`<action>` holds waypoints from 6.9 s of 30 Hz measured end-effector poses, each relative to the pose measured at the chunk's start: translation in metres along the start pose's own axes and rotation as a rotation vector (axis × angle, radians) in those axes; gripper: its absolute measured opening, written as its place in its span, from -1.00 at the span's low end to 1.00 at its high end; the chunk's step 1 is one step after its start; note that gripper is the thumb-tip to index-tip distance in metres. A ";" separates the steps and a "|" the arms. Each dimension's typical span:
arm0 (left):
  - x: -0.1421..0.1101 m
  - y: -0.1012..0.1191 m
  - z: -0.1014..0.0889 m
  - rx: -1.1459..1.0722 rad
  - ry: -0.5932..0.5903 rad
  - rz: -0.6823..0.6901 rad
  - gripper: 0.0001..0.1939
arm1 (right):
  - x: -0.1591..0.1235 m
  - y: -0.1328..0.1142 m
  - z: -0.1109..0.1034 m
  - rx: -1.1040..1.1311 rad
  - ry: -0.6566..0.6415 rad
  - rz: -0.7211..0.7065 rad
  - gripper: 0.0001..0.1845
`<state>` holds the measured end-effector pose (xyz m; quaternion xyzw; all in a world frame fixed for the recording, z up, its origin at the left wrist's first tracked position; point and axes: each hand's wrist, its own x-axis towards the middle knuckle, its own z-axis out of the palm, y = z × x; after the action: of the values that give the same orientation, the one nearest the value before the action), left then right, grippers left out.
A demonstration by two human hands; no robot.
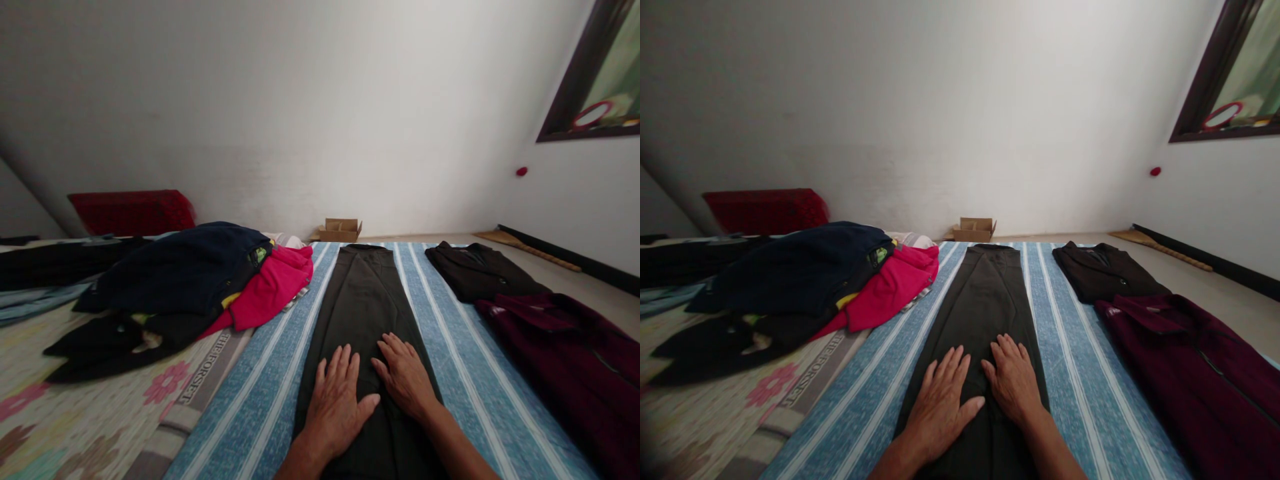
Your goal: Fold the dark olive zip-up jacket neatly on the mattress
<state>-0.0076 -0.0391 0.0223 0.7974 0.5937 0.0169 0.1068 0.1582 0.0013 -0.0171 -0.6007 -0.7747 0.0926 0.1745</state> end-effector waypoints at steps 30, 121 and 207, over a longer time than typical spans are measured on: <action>0.001 -0.001 0.001 0.015 0.001 -0.003 -0.26 | 0.000 0.002 0.003 0.002 0.014 -0.007 -0.50; 0.001 0.000 0.003 0.041 0.024 0.014 -0.26 | -0.001 0.003 0.001 0.020 0.029 0.004 -0.52; -0.075 -0.029 0.004 -0.073 0.056 0.355 -0.36 | -0.112 -0.009 0.005 -0.204 0.299 -0.407 -0.51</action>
<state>-0.0567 -0.1029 0.0207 0.8844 0.4456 0.0791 0.1143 0.1729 -0.1090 -0.0363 -0.4542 -0.8504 -0.1125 0.2405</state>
